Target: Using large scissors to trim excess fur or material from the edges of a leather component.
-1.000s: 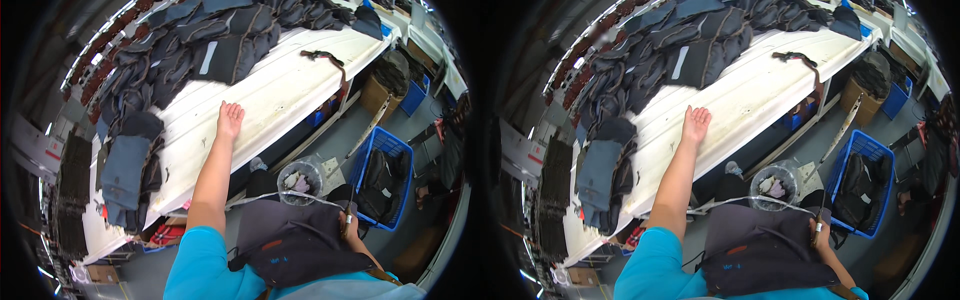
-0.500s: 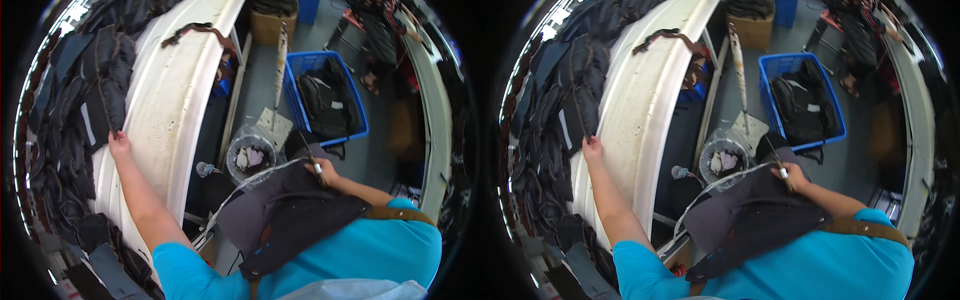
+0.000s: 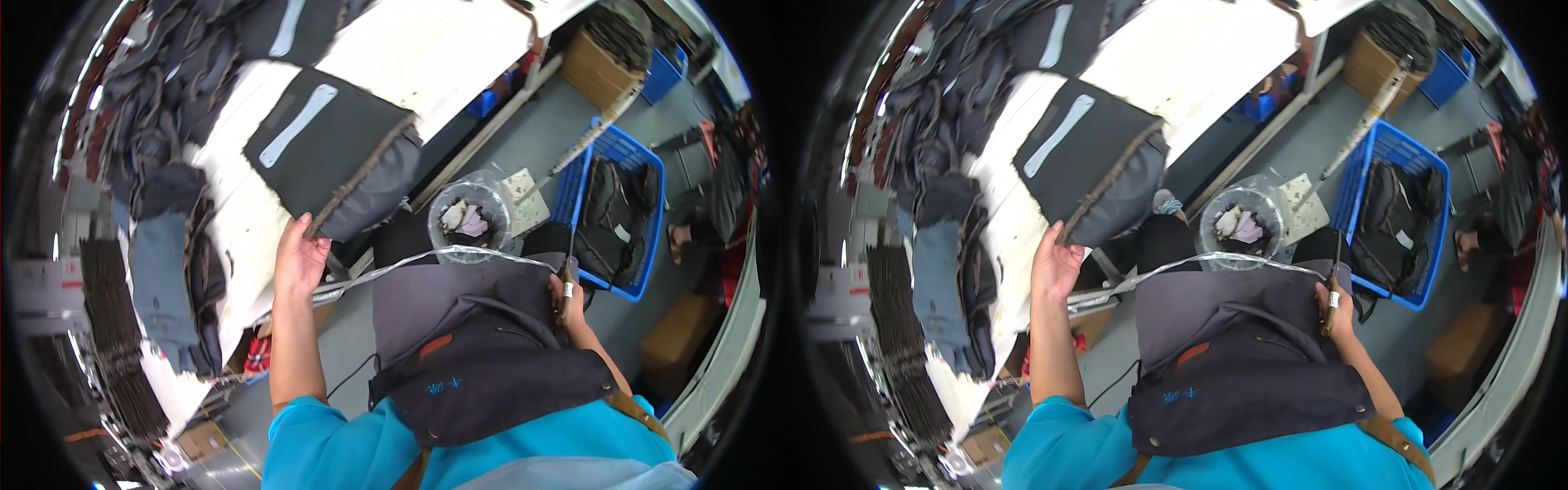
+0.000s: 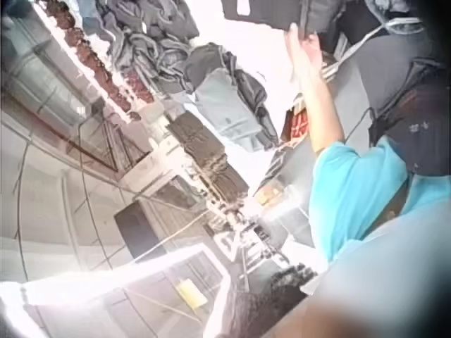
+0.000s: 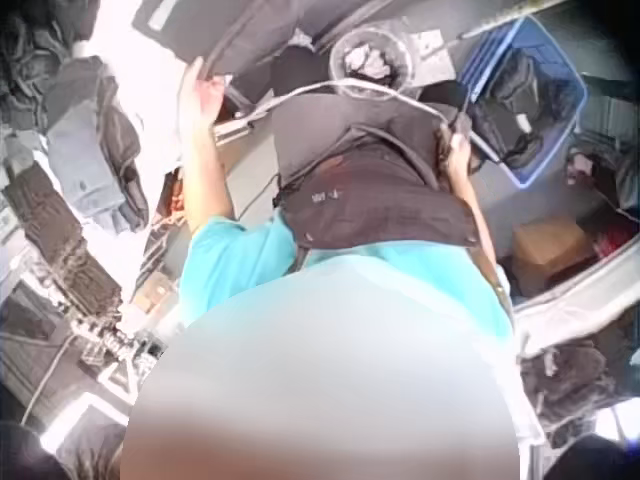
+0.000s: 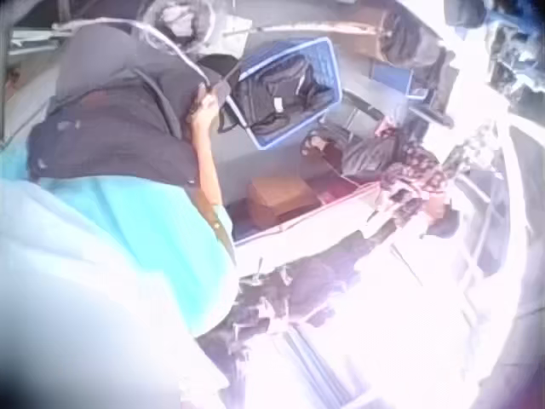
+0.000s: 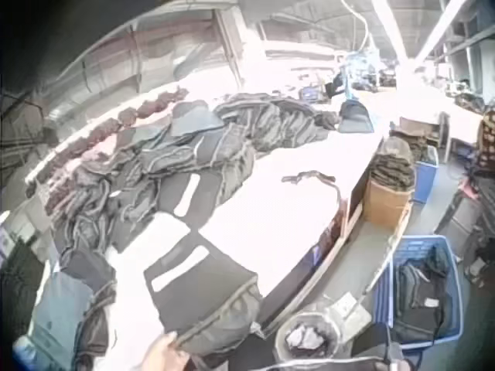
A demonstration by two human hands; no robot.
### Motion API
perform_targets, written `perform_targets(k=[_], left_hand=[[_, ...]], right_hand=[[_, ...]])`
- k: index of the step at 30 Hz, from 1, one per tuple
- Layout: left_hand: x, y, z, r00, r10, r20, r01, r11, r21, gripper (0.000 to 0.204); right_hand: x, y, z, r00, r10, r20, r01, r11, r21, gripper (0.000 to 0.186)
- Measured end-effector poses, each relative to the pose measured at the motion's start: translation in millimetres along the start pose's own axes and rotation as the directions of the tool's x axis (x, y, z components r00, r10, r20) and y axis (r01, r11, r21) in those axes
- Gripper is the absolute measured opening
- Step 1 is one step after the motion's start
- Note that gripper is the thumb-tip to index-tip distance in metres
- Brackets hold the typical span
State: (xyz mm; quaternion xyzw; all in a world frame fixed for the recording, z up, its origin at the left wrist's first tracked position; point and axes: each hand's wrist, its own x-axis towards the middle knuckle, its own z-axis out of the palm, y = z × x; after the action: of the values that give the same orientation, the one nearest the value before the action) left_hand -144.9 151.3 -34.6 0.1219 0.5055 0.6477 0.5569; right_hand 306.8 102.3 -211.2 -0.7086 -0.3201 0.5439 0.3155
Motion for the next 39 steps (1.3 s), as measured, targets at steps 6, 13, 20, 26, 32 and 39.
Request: perform_targets(k=[6, 13, 20, 26, 32, 39], left_hand=[[-14.4, 6.9, -21.2, 0.961, 0.267, -0.075, -0.183, 0.813, 0.552, 0.063], [93.5, 60.4, -52.6, 0.994, 0.103, -0.019, -0.099, 0.984, 0.149, 0.052], [-13.6, 16.9, 58.6, 0.780, 0.611, 0.136, -0.624, 0.739, 0.253, 0.047], [-96.5, -62.3, 110.5, 0.690, 0.632, 0.353, -0.721, 0.562, 0.404, 0.050], [-149.5, -134.0, 139.1, 0.421, 0.702, 0.574, -0.893, 0.212, 0.397, 0.056], [-182.8, -107.1, 121.6, 0.256, 0.444, 0.859, -0.957, 0.238, 0.163, 0.058]], right_hand=[[7.8, 17.3, -2.4, 0.999, 0.034, -0.035, -0.032, 0.998, 0.046, 0.026], [6.1, 4.2, 7.9, 0.998, 0.058, 0.004, -0.058, 0.998, 0.033, 0.029], [-49.2, -67.0, 6.3, 0.983, -0.180, -0.039, 0.182, 0.982, 0.056, 0.032], [-126.9, -178.3, 33.1, 0.681, -0.720, 0.129, 0.630, 0.667, 0.398, 0.052], [-150.7, -208.4, 79.0, 0.575, -0.810, 0.112, 0.653, 0.537, 0.534, 0.060], [-151.9, -205.2, 42.7, 0.564, -0.810, 0.161, 0.692, 0.570, 0.444, 0.045]])
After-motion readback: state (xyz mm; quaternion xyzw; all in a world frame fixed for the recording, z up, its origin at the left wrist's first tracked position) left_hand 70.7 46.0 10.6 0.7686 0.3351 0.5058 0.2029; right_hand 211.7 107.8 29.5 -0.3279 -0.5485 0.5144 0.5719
